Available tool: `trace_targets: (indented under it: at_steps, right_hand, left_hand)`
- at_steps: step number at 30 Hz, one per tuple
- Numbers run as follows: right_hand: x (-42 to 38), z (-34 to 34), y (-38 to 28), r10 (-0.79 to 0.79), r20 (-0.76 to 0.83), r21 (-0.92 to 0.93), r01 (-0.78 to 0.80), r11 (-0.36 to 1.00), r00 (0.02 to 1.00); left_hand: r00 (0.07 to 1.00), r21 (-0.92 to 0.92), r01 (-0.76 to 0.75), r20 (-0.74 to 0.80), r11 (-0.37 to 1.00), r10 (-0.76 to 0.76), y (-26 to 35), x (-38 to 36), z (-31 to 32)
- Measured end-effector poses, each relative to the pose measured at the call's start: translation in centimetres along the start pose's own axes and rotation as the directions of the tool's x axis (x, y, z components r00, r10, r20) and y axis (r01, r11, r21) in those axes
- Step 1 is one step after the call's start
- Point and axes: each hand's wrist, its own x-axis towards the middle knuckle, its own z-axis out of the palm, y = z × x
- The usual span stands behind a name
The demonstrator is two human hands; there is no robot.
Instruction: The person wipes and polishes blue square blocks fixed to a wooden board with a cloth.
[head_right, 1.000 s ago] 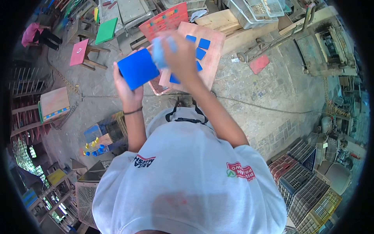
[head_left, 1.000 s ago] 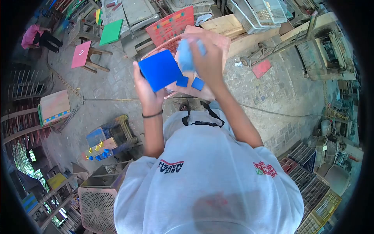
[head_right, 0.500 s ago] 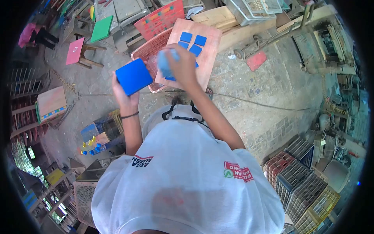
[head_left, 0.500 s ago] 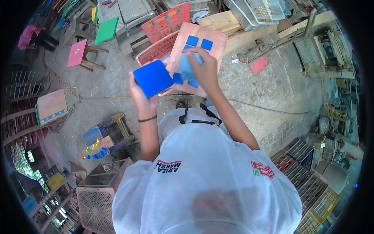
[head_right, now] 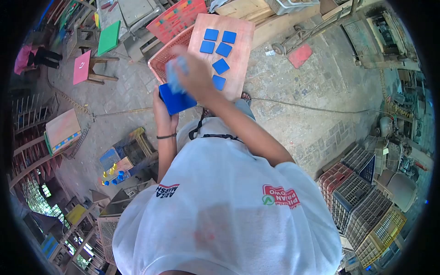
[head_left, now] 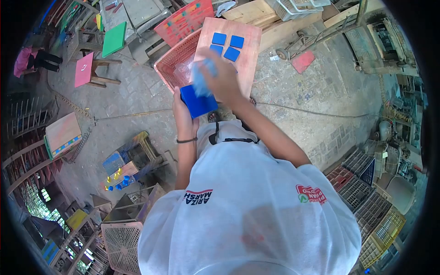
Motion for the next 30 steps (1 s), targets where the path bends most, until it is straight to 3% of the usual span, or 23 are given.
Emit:
trace_targets:
  at_steps: [1,2,4,5,6,7,9,10,11,13,14,15,16,17,18,19,21,23,25,29,30]
  right_hand:
    - [-0.7,0.6,-1.5,-0.134,0.067,-0.002,0.134,0.991,0.989]
    - [-1.2,1.8,-1.0,-0.124,0.064,-0.003,0.125,0.992,0.990]
    - [-2.7,3.8,1.1,-0.353,0.184,-0.128,0.378,0.917,0.917]
    - [-2.9,3.6,2.5,-0.339,0.181,-0.130,0.364,0.922,0.923]
    - [-2.0,2.7,4.0,-0.060,0.202,-0.164,0.094,0.982,0.977]
    - [-0.7,1.4,6.2,0.216,0.213,-0.207,-0.171,0.963,0.953]
    - [-1.5,-1.8,13.5,0.334,0.111,-0.320,-0.285,0.904,0.936]
    - [-3.1,-4.1,18.6,0.300,0.044,-0.283,-0.276,0.919,0.953]
    - [-4.6,-7.4,20.9,0.562,0.026,-0.337,-0.522,0.784,0.827]
    - [-11.2,-13.3,27.3,0.652,-0.245,-0.259,-0.697,0.669,0.717]
    - [-14.9,-16.2,29.1,0.662,-0.399,-0.375,-0.771,0.514,0.635]
    - [-18.7,-19.7,31.0,0.750,-0.386,-0.481,-0.811,0.333,0.537]
    - [-22.7,-22.1,31.5,0.698,-0.409,-0.453,-0.794,0.405,0.589]
    - [-26.0,-24.8,31.8,0.763,-0.383,-0.586,-0.776,0.234,0.520]
    - [-26.8,-25.9,29.9,0.826,-0.399,-0.526,-0.837,0.150,0.399]
    - [-30.0,-27.2,30.2,0.823,-0.380,-0.587,-0.798,0.137,0.422]
    - [-32.9,-28.3,29.6,0.876,-0.331,-0.571,-0.813,0.109,0.350]
    - [-33.5,-27.8,29.4,0.895,-0.293,-0.599,-0.794,0.101,0.336]
    - [-32.5,-26.8,29.6,0.958,-0.225,-0.485,-0.873,0.046,0.175]
    - [-30.6,-25.3,30.5,0.979,-0.141,-0.422,-0.903,0.077,0.149]
    - [-30.2,-25.2,30.7,0.986,-0.135,-0.372,-0.927,0.043,0.101]
  left_hand:
    - [0.995,-0.086,0.007,-0.100,0.996,-0.015,-1.4,0.5,-0.9]
    - [0.980,-0.170,0.005,-0.194,0.985,-0.039,-2.2,0.8,-1.3]
    - [0.985,-0.154,0.075,-0.141,0.985,-0.097,-1.5,0.3,0.3]
    - [0.985,-0.139,0.134,-0.090,0.981,-0.147,-1.2,0.1,0.9]
    - [0.982,0.015,0.124,-0.147,0.992,-0.120,-2.8,1.7,-0.6]
    - [0.982,0.009,0.125,-0.142,0.992,-0.123,-2.7,2.4,-0.3]
    - [0.971,0.011,0.224,0.085,0.975,-0.224,-2.5,1.2,0.1]
    - [0.946,-0.130,0.317,0.111,0.940,-0.304,-1.4,0.8,2.0]
    - [0.945,-0.134,0.324,0.098,0.937,-0.312,-1.4,1.7,2.7]
    - [0.937,-0.238,0.307,0.244,0.921,-0.249,-1.9,4.4,3.6]
    - [0.938,-0.292,0.346,0.131,0.891,-0.321,-2.5,6.4,3.4]
    - [0.942,-0.308,0.335,0.114,0.890,-0.315,-3.4,8.7,2.6]
    - [0.928,-0.233,0.373,0.112,0.898,-0.356,-4.7,11.6,1.2]
    - [0.912,-0.159,0.410,0.101,0.898,-0.398,-6.6,14.4,-0.5]
    - [0.923,-0.044,0.384,0.000,0.922,-0.385,-8.9,17.2,-2.8]
    - [0.927,0.078,0.370,-0.097,0.926,-0.362,-11.6,20.3,-5.2]
    - [0.916,0.133,0.376,-0.202,0.917,-0.347,-17.0,25.9,-9.8]
    - [0.910,0.325,0.399,-0.258,0.857,-0.326,-21.2,30.1,-13.4]
    - [0.902,0.428,0.414,-0.311,0.803,-0.299,-24.9,33.5,-16.9]
    - [0.873,0.308,0.392,-0.422,0.867,-0.244,-27.9,35.0,-17.0]
    - [0.867,0.292,0.393,-0.435,0.872,-0.245,-28.4,35.1,-17.6]
